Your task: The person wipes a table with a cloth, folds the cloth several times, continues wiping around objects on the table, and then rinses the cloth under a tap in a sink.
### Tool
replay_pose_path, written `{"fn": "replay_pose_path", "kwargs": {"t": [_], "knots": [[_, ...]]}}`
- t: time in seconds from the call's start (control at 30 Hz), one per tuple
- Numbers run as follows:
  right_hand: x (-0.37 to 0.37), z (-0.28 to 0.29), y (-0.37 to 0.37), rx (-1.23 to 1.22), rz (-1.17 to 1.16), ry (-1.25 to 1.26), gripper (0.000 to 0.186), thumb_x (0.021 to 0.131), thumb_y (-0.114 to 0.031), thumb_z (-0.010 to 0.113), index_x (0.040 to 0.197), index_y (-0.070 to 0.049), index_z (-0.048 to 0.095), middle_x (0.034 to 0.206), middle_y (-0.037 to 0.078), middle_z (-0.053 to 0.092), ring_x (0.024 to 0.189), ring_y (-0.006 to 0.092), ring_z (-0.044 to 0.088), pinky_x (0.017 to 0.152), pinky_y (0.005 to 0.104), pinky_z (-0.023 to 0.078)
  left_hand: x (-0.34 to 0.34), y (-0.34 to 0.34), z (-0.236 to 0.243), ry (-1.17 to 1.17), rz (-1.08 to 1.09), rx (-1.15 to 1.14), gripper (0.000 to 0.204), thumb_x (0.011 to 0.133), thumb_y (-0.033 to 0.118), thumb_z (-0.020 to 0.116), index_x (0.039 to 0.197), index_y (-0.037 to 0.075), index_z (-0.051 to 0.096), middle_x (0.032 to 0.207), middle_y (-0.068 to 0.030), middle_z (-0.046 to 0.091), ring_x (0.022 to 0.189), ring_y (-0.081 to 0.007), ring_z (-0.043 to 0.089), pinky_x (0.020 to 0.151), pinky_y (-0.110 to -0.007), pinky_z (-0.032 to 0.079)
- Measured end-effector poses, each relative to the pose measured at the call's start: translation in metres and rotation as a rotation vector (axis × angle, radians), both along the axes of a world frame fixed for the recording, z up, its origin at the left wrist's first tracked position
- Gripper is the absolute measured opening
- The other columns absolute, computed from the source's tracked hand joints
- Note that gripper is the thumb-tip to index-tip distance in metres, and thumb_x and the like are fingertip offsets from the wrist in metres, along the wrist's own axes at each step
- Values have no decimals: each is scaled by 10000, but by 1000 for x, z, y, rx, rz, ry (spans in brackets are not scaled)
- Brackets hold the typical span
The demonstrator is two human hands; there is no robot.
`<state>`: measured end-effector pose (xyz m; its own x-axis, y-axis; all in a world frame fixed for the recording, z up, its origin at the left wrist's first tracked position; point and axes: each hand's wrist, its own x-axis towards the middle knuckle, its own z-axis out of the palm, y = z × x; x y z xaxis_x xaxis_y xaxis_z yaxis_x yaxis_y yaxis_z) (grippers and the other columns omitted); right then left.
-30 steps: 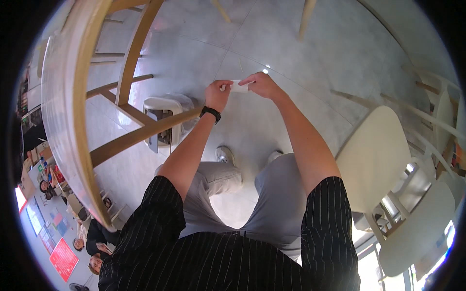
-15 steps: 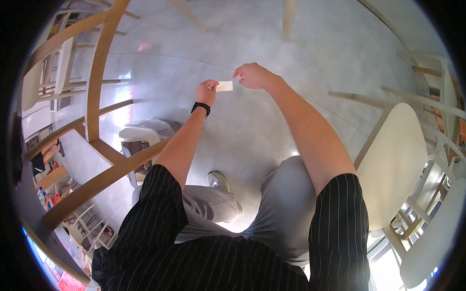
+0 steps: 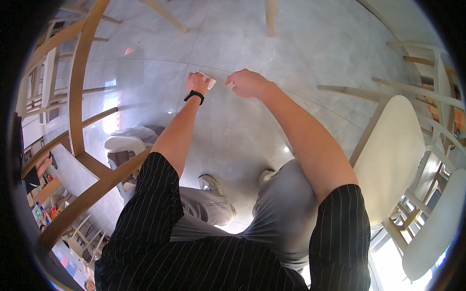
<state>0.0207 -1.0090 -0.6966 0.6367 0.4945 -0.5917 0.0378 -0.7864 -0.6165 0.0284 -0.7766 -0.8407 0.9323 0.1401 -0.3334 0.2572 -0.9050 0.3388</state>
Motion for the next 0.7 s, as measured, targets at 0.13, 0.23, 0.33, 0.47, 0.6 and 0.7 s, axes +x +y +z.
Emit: {"fn": "replay_pose_path", "kwargs": {"t": [0.13, 0.23, 0.33, 0.47, 0.6, 0.7], "knots": [[1, -8, 2, 27, 5, -36, 399, 904, -75, 550, 1272, -163, 678, 1259, 133, 676, 1144, 315, 644, 956, 420, 533, -6, -1, -7, -19, -87, 29, 248, 861, 284, 723, 937, 48, 735, 1068, -169, 669, 1022, -352, 646, 869, -440, 543], [2, -5, 6, 0, 13, -28, 389, 903, -75, 559, 1264, -156, 681, 1235, 133, 682, 1131, 320, 648, 943, 422, 536, -16, -1, -19, -109, -132, 16, 225, 832, 278, 712, 914, 71, 743, 972, -173, 708, 935, -365, 673, 806, -458, 549], [6, -1, 10, -17, 27, -56, 368, 915, -105, 585, 1271, -140, 670, 1251, 119, 678, 1156, 319, 626, 977, 420, 517, -20, 5, -18, 29, -224, -75, 216, 869, 246, 696, 946, 47, 733, 941, -173, 728, 895, -343, 698, 780, -432, 550], [20, 1, 11, -23, 27, -90, 362, 910, -115, 606, 1265, -138, 671, 1243, 128, 680, 1139, 328, 631, 970, 425, 521, -19, 7, 8, -29, -72, -448, 233, 908, 244, 730, 970, 19, 720, 878, -142, 740, 829, -246, 713, 748, -368, 553], [40, 23, 5, 145, -127, -200, 393, 904, -212, 688, 1288, -136, 663, 1240, 136, 680, 1152, 331, 632, 970, 416, 524, -14, -9, 63, 5, 127, -779, 237, 978, 228, 680, 1081, 14, 695, 940, -67, 749, 848, -155, 703, 772, -315, 562], [27, 50, -4, 353, -316, -331, 466, 904, -314, 737, 1310, -104, 647, 1234, 132, 690, 1128, 297, 653, 944, 399, 534, -20, -40, 151, -5, 256, -1162, 213, 970, 174, 687, 1103, 8, 678, 950, -67, 729, 869, -126, 674, 757, -290, 541]]}}
